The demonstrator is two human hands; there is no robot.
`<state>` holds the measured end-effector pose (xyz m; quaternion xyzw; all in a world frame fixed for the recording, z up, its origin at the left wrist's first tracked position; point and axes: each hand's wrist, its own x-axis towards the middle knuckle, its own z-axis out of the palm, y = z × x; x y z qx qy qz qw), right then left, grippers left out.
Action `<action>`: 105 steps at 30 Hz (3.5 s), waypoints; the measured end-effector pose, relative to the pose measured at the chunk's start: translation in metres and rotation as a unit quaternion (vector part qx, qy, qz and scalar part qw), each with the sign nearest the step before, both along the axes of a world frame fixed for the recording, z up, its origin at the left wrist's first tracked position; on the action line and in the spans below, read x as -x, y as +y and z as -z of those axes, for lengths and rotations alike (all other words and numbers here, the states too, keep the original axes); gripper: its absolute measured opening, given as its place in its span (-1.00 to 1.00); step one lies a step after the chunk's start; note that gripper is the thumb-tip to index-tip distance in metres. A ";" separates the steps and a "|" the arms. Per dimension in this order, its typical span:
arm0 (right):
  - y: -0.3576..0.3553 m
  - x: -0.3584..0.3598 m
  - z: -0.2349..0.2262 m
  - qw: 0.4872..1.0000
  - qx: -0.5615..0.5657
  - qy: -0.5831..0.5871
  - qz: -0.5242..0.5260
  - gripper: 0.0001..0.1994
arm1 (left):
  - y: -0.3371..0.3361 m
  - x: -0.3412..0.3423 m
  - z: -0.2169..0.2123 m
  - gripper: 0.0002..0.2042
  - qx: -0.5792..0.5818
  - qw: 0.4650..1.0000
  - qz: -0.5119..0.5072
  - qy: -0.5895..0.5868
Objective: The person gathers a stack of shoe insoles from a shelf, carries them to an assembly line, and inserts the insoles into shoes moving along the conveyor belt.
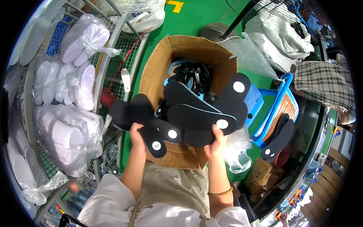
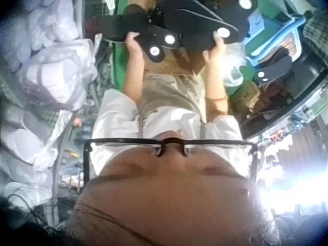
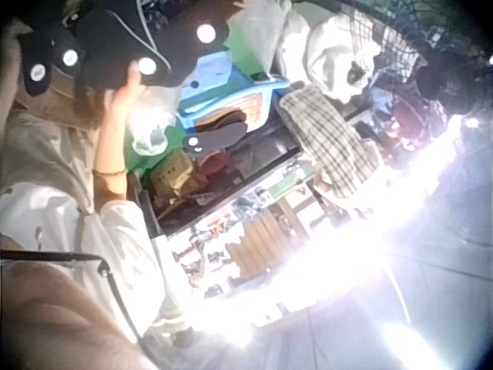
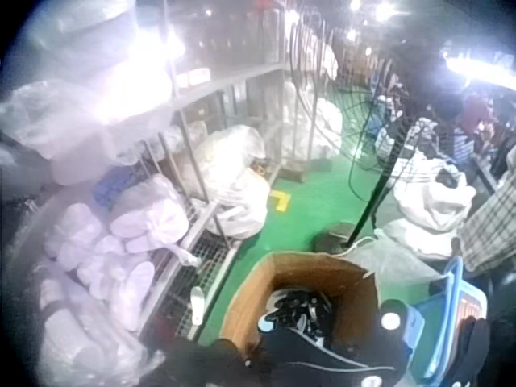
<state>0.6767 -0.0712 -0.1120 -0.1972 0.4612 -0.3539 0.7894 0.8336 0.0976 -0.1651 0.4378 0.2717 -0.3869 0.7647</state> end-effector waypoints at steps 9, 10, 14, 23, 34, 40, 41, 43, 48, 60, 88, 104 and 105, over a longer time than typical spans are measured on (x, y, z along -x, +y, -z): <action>0.002 0.007 0.017 0.946 -0.199 -0.226 0.116 -0.61 | -0.009 0.032 0.016 -0.68 0.079 0.986 0.011 0.145; 0.010 0.001 0.018 0.954 -0.215 -0.183 0.096 -0.61 | -0.016 0.042 0.014 -0.68 0.071 0.989 0.011 0.130; 0.034 -0.005 0.021 0.977 -0.206 -0.043 0.025 -0.59 | -0.022 0.052 0.011 -0.66 0.200 0.978 -0.008 0.061; 0.050 -0.009 0.011 0.990 -0.114 0.052 -0.066 -0.57 | -0.010 0.028 -0.009 -0.55 0.371 0.928 0.019 0.012; 0.040 0.006 0.032 0.957 -0.260 -0.126 0.017 -0.61 | -0.035 0.013 -0.050 -0.63 0.260 0.963 0.058 -0.029; 0.044 0.030 0.006 0.978 -0.198 -0.057 -0.029 -0.61 | -0.049 0.043 -0.065 -0.61 0.113 0.989 0.060 -0.068; 0.045 0.032 -0.004 0.982 -0.170 -0.016 -0.076 -0.62 | -0.044 0.054 -0.059 -0.57 0.106 0.981 0.098 -0.127; 0.042 0.042 -0.019 0.990 -0.136 -0.015 -0.034 -0.63 | -0.028 0.084 -0.037 -0.48 0.098 0.948 0.178 -0.243; 0.028 0.069 -0.095 0.999 -0.014 0.029 -0.040 -0.67 | 0.014 0.139 0.001 -0.49 0.128 0.906 0.265 -0.306; 0.039 0.125 -0.225 0.979 0.173 -0.055 -0.095 -0.78 | -0.008 0.164 -0.223 -0.67 0.295 0.848 0.211 -0.386; 0.025 0.053 -0.181 0.907 0.008 -0.155 -0.392 -0.66 | 0.038 0.032 -0.182 -0.56 0.361 0.905 0.177 -0.141; -0.020 0.062 -0.159 0.893 0.023 -0.166 -0.418 -0.60 | 0.047 0.107 -0.130 -0.56 0.398 0.917 -0.012 -0.014; -0.015 0.059 -0.169 0.872 0.073 -0.087 -0.476 -0.57 | 0.051 0.104 -0.132 -0.54 0.369 0.929 -0.001 -0.022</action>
